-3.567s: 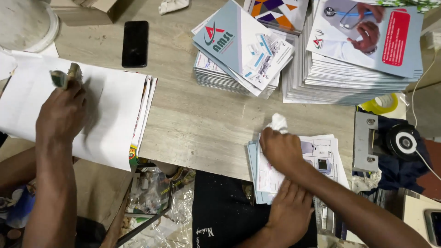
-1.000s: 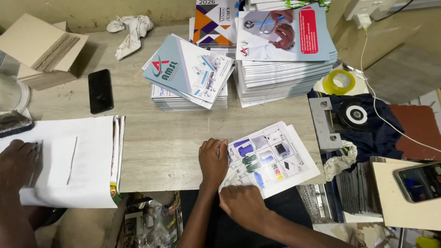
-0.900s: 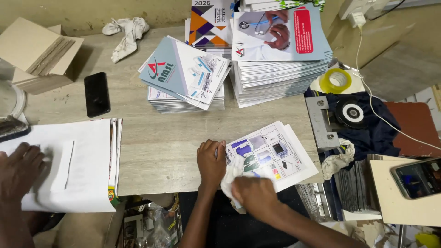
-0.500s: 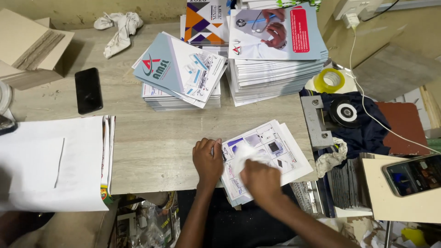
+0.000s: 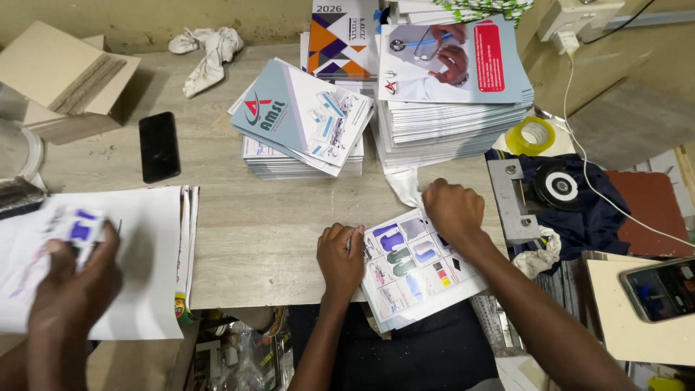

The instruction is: The person inserts printed sheets into booklet covers, wipes the covers with a white cloth, and stacks the completed booklets on the table. The person handles multiple booklet covers and printed sheets, organizing them into neat piles.

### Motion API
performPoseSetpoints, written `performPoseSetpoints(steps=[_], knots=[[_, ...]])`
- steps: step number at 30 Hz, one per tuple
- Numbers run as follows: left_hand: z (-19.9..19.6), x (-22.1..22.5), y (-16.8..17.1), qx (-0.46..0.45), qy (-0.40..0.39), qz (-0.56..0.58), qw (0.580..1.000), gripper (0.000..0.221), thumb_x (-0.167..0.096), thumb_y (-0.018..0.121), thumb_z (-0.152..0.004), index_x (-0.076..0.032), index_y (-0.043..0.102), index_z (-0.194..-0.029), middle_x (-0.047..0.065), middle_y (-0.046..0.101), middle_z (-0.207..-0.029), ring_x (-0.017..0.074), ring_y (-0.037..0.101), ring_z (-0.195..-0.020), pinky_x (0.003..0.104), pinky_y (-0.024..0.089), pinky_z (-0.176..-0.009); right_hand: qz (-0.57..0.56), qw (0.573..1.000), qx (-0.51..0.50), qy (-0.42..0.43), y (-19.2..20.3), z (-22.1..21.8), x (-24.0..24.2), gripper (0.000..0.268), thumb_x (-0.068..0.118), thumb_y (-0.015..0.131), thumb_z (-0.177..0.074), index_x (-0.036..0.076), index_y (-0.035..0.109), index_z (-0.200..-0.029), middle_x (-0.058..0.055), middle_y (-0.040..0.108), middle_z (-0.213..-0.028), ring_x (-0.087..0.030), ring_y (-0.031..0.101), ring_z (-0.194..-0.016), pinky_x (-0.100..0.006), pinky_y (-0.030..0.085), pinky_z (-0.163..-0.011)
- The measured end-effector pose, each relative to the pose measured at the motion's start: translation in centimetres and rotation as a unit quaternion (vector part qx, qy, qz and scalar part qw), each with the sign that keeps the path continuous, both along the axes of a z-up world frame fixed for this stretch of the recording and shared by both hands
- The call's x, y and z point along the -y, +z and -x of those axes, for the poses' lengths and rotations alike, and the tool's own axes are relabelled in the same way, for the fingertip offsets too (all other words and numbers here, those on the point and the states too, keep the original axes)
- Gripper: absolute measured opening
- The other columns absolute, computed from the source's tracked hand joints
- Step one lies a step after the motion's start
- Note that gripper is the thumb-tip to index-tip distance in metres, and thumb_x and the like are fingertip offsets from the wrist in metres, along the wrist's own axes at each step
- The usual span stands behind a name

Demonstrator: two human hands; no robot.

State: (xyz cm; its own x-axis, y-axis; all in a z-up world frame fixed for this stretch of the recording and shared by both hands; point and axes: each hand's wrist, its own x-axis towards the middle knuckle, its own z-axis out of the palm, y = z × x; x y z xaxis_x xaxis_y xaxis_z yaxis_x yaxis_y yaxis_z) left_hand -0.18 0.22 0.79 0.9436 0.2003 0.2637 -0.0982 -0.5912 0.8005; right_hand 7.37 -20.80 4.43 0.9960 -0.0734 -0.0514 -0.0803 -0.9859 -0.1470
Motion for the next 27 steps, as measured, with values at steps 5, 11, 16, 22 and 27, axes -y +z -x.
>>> performPoseSetpoints(steps=[5, 11, 16, 22, 27], knots=[[-0.1, 0.4, -0.2, -0.006, 0.014, -0.020, 1.000, 0.037, -0.026, 0.054, -0.107, -0.013, 0.060, -0.074, 0.001, 0.051, -0.071, 0.0247, 0.059, -0.077, 0.039, 0.044, -0.078, 0.009, 0.995, -0.016, 0.093, 0.4, 0.6, -5.5, 0.036, 0.029, 0.042, -0.101, 0.009, 0.066, -0.085, -0.016, 0.074, -0.073, -0.042, 0.076, -0.078, -0.054, 0.058, -0.069], [0.3, 0.3, -1.6, 0.019, 0.042, -0.011, 0.999, 0.024, -0.021, 0.048, -0.108, -0.012, 0.060, -0.089, 0.008, 0.055, -0.078, 0.0332, 0.062, -0.083, 0.044, 0.047, -0.080, -0.027, 0.978, 0.030, 0.204, 0.3, 2.4, -10.0, 0.040, 0.034, 0.038, -0.104, 0.007, 0.063, -0.089, -0.015, 0.070, -0.067, -0.042, 0.076, -0.072, -0.054, 0.058, -0.065], [0.5, 0.3, 0.2, 0.000, 0.044, 0.047, 0.998, 0.013, -0.015, 0.051, -0.106, -0.012, 0.063, -0.101, 0.007, 0.064, -0.084, 0.0320, 0.064, -0.087, 0.043, 0.047, -0.086, -0.018, 0.995, -0.041, 0.088, 3.1, -2.0, -4.1, 0.037, 0.034, 0.049, -0.103, 0.003, 0.061, -0.120, -0.026, 0.075, -0.090, -0.049, 0.074, -0.096, -0.059, 0.056, -0.084], [1.4, -0.1, 2.5, -0.007, 0.050, 0.113, 0.992, 0.016, -0.011, 0.048, -0.106, -0.008, 0.062, -0.113, 0.014, 0.068, -0.090, 0.0376, 0.064, -0.093, 0.047, 0.046, -0.091, -0.161, 0.986, 0.015, -0.047, 2.8, -4.9, 4.2, 0.037, 0.038, 0.057, -0.103, 0.005, 0.070, -0.115, -0.027, 0.073, -0.101, -0.051, 0.071, -0.103, -0.060, 0.055, -0.085], [2.2, 0.3, 0.2, -0.026, 0.079, 0.013, 0.996, 0.021, -0.033, 0.054, -0.106, -0.016, 0.064, -0.101, 0.001, 0.060, -0.101, 0.0253, 0.056, -0.103, 0.044, 0.039, -0.096, -0.234, 0.966, 0.095, -0.051, 7.5, 1.9, 4.6, 0.041, 0.032, 0.059, -0.106, -0.001, 0.065, -0.131, -0.030, 0.064, -0.125, -0.049, 0.064, -0.117, -0.057, 0.051, -0.098]])
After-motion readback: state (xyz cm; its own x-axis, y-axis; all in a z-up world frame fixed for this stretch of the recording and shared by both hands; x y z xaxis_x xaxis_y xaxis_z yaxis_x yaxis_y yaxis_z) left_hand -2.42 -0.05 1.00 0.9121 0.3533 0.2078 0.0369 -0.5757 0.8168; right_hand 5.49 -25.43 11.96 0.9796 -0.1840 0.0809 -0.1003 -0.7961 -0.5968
